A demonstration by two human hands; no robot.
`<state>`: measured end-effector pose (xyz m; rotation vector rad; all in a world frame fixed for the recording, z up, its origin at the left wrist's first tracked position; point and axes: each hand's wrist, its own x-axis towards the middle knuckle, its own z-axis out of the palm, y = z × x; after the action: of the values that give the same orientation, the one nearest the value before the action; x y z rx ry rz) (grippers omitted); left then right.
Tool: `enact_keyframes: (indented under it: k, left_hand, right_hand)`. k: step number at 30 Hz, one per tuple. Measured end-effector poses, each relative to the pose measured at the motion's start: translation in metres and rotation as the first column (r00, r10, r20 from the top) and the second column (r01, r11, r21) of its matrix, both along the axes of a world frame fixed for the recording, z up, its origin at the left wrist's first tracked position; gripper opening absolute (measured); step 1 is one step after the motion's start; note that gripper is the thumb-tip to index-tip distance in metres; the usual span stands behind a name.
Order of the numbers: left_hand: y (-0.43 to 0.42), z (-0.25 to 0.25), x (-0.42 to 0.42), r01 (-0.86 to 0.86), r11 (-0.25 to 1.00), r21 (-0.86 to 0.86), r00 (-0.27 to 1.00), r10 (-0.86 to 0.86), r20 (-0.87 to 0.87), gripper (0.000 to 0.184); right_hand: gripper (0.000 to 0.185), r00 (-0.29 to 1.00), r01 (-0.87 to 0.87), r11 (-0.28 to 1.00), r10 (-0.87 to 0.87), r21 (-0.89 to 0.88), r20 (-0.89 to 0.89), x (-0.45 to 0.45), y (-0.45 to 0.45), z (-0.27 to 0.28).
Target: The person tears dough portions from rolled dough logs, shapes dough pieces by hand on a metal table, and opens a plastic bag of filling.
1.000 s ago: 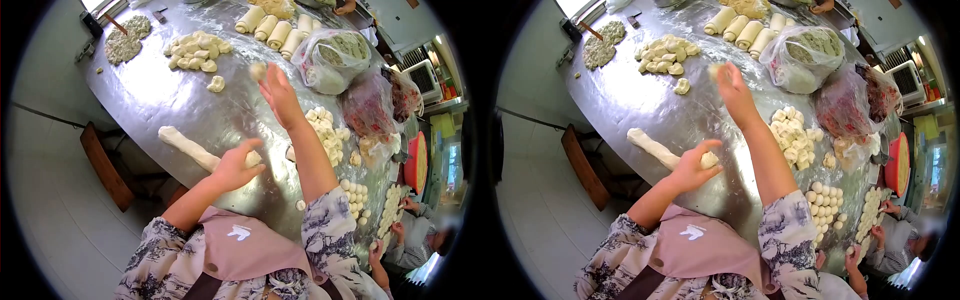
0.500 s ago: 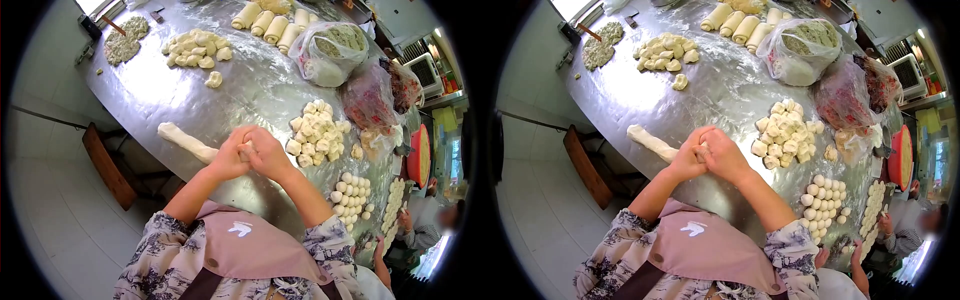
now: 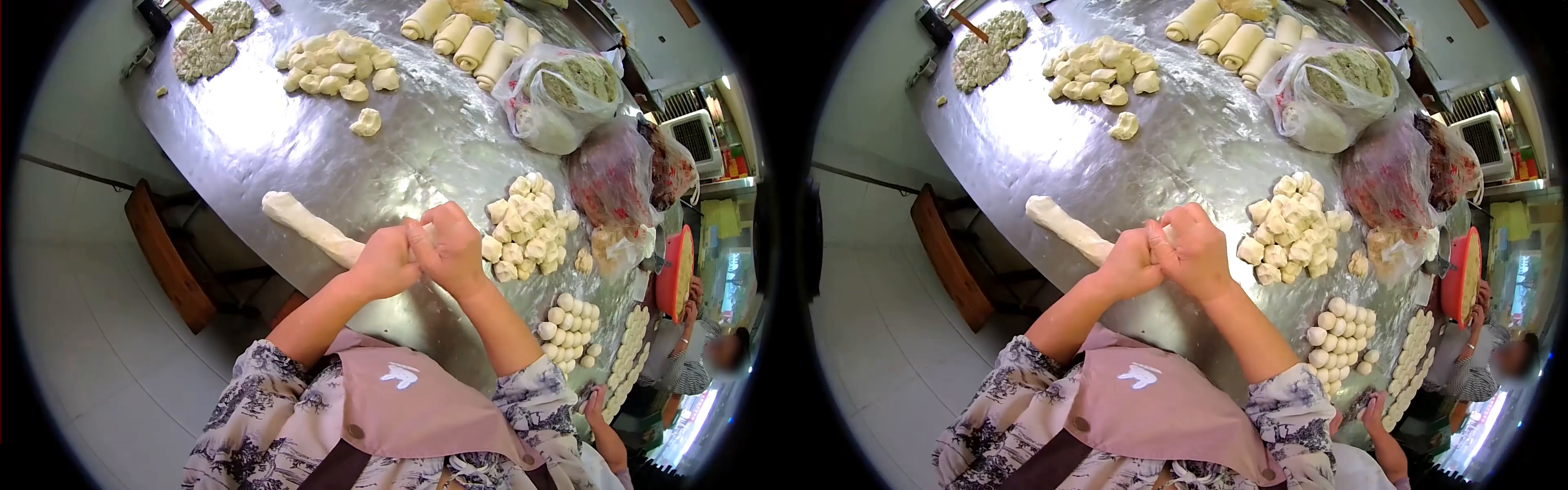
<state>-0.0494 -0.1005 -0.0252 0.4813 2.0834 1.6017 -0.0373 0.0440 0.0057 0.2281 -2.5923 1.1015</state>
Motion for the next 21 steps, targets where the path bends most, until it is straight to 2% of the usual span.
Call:
enact_keyframes:
  k: [2,3,5,7,9,10,11,13,14,15,16,18,19,20,21]
  left_hand:
    - [-0.001,0.005,0.002,-0.018,0.999,0.035,0.999,0.016,0.045,0.018]
    - [0.000,0.007,0.000,-0.024,0.998,0.053,0.998,0.021,0.058,0.018]
    - [-0.001,0.005,0.013,0.179,0.967,0.184,0.960,-0.130,-0.249,0.017]
    - [0.003,0.026,0.023,0.209,0.965,0.159,0.974,-0.190,-0.124,0.018]
    - [0.001,0.002,0.013,0.062,0.995,0.079,0.992,-0.053,-0.112,0.024]
    - [-0.001,0.005,0.007,-0.019,0.999,0.051,0.974,0.030,-0.225,0.044]
    - [-0.004,0.011,0.003,0.042,0.994,-0.100,0.999,-0.042,-0.001,0.073]
    - [-0.003,0.011,0.004,0.028,0.998,-0.051,0.999,-0.030,-0.041,0.102]
    - [-0.003,0.011,0.004,-0.035,0.997,-0.066,0.997,0.030,-0.073,0.107]
    - [0.000,0.010,0.005,-0.091,0.993,-0.075,0.991,0.083,-0.103,0.113]
    - [0.004,0.007,0.007,-0.137,0.987,-0.081,0.984,0.126,-0.130,0.118]
    - [0.009,-0.010,0.005,-0.197,0.980,-0.040,0.958,0.184,-0.222,0.119]
    - [0.010,-0.010,0.004,-0.225,0.974,-0.019,0.941,0.212,-0.263,0.120]
    - [0.011,-0.007,0.004,-0.214,0.973,0.084,0.972,0.221,-0.080,0.111]
    - [0.011,-0.009,0.004,-0.154,0.980,0.127,0.984,0.164,-0.076,0.101]
  right_hand:
    - [0.022,0.999,-0.004,1.000,0.005,0.022,-0.038,-0.013,0.007,-0.016]
    - [0.022,0.997,0.033,0.996,-0.028,0.087,-0.066,-0.027,0.013,-0.024]
    - [0.023,0.988,0.116,0.971,-0.091,0.207,-0.127,-0.061,0.028,-0.035]
    - [0.034,0.951,0.166,0.960,-0.216,0.224,0.222,-0.092,0.038,-0.011]
    - [0.045,0.993,0.061,0.994,-0.052,-0.092,0.102,-0.121,0.022,0.006]
    - [0.051,0.999,0.023,0.971,-0.016,-0.239,0.030,-0.121,0.024,0.013]
    - [0.054,0.994,0.027,0.966,0.002,-0.256,0.110,-0.115,0.026,0.021]
    - [0.061,0.963,-0.008,0.951,0.091,-0.310,0.255,-0.106,0.019,0.032]
    - [0.058,0.960,-0.034,0.957,0.111,-0.289,0.257,-0.095,0.021,0.019]
    - [0.058,0.987,-0.135,0.983,0.145,-0.123,0.069,-0.083,0.026,-0.003]
    - [0.057,0.961,-0.122,0.983,0.152,-0.138,0.232,-0.058,0.021,0.006]
    - [0.047,0.877,-0.196,0.966,0.249,-0.167,0.410,-0.022,0.015,0.013]
    - [0.035,0.925,-0.276,0.957,0.290,-0.088,0.245,-0.008,0.013,0.010]
    - [0.028,0.928,-0.258,0.959,0.281,-0.120,0.245,0.003,0.012,0.001]
    - [0.022,0.931,-0.240,0.959,0.272,-0.151,0.243,0.010,0.011,-0.004]
